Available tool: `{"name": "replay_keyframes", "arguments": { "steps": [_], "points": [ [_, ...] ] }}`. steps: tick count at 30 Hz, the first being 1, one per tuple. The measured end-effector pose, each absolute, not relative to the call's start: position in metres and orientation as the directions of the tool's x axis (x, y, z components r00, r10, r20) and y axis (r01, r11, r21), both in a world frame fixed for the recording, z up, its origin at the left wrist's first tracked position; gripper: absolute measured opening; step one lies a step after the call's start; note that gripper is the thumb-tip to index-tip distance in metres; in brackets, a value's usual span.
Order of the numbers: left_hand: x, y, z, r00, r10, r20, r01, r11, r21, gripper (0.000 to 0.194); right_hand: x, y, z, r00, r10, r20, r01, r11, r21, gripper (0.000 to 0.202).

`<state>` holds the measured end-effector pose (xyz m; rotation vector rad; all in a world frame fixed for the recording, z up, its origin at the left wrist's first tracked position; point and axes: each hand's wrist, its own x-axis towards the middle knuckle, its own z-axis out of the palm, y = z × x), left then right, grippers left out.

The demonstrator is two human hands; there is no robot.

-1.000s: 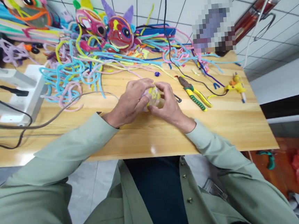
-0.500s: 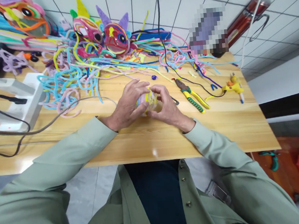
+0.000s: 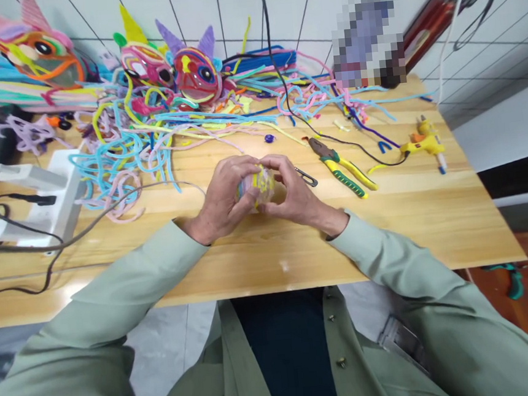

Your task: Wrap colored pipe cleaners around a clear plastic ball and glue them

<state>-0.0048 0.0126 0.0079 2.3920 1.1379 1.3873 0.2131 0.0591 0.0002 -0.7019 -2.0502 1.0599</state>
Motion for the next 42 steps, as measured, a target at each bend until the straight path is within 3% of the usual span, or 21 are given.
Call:
{"name": "replay_keyframes", "arguments": {
  "steps": [10, 28, 42],
  "points": [
    [-0.006, 0.0, 0.012, 0.342, 0.655, 0.674, 0.576, -0.713, 0.4, 0.033, 0.216, 0.048, -0.013, -0.582, 0.653, 0.484, 0.068, 0.633, -0.771, 0.085],
    [0.001, -0.009, 0.01, 0.269, 0.687, 0.674, 0.554, -0.684, 0.476, 0.03, 0.22, 0.033, -0.004, -0.568, 0.717, 0.404, 0.112, 0.553, -0.825, 0.096],
    [-0.003, -0.003, 0.01, 0.309, 0.688, 0.657, 0.572, -0.686, 0.449, 0.031, 0.215, 0.056, -0.026, -0.591, 0.631, 0.503, 0.046, 0.648, -0.76, 0.091]
  ]
}}
